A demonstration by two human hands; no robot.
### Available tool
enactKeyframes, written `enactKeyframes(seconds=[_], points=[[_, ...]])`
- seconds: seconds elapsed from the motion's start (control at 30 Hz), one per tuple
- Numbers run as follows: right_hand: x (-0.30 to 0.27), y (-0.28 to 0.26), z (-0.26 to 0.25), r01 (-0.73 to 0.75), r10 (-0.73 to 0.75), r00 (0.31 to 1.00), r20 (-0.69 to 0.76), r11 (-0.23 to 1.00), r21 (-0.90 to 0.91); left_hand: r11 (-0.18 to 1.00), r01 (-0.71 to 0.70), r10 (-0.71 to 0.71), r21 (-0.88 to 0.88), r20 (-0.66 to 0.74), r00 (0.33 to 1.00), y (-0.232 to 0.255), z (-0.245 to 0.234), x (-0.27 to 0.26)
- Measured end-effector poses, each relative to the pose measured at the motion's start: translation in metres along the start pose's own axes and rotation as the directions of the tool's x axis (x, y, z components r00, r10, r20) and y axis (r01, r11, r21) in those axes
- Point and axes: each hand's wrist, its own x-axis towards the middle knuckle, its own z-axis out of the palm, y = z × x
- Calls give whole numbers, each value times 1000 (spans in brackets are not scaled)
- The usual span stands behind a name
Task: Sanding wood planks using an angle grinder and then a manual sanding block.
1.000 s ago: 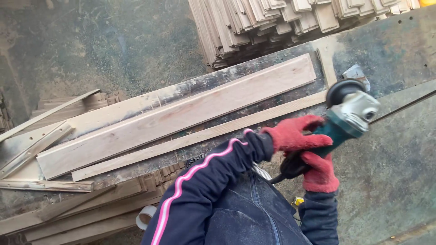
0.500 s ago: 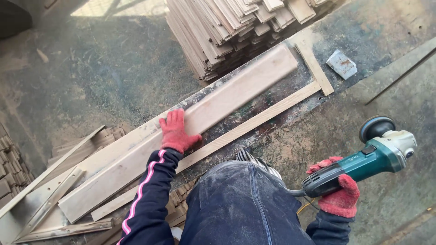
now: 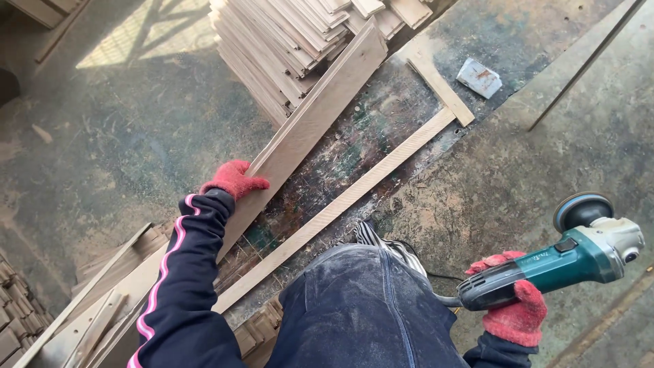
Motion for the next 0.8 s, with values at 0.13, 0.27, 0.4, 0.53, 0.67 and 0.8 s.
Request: enactKeyframes(seconds=[0.13,0.27,0.4,0.53,0.67,0.8], points=[[12,1,-6,-48,47,998,38,998,29,970,207,-219,-123,-87,972,94,-46,-67],[36,-6,-8,-112,112,987,118,994,-6,955,109,-211,-275,-377,902,117,-132,-104],[67,-18,6,-186,191,948,254,982,-42,923,-272,373,273,-811,451,32,-180,-156],[117,-35,-9,-206,418,888,190,732,-649,969,216,58,116,-965,256,-50,-155,-274],[150,-8,-25,-207,540,761,358,727,-655,818,563,-125,-122,-992,-35,-80,-109,-360],[223,7,-34,-222,535,689,489,798,-561,621,715,-185,-323,-946,-266,-78,-72,-372]])
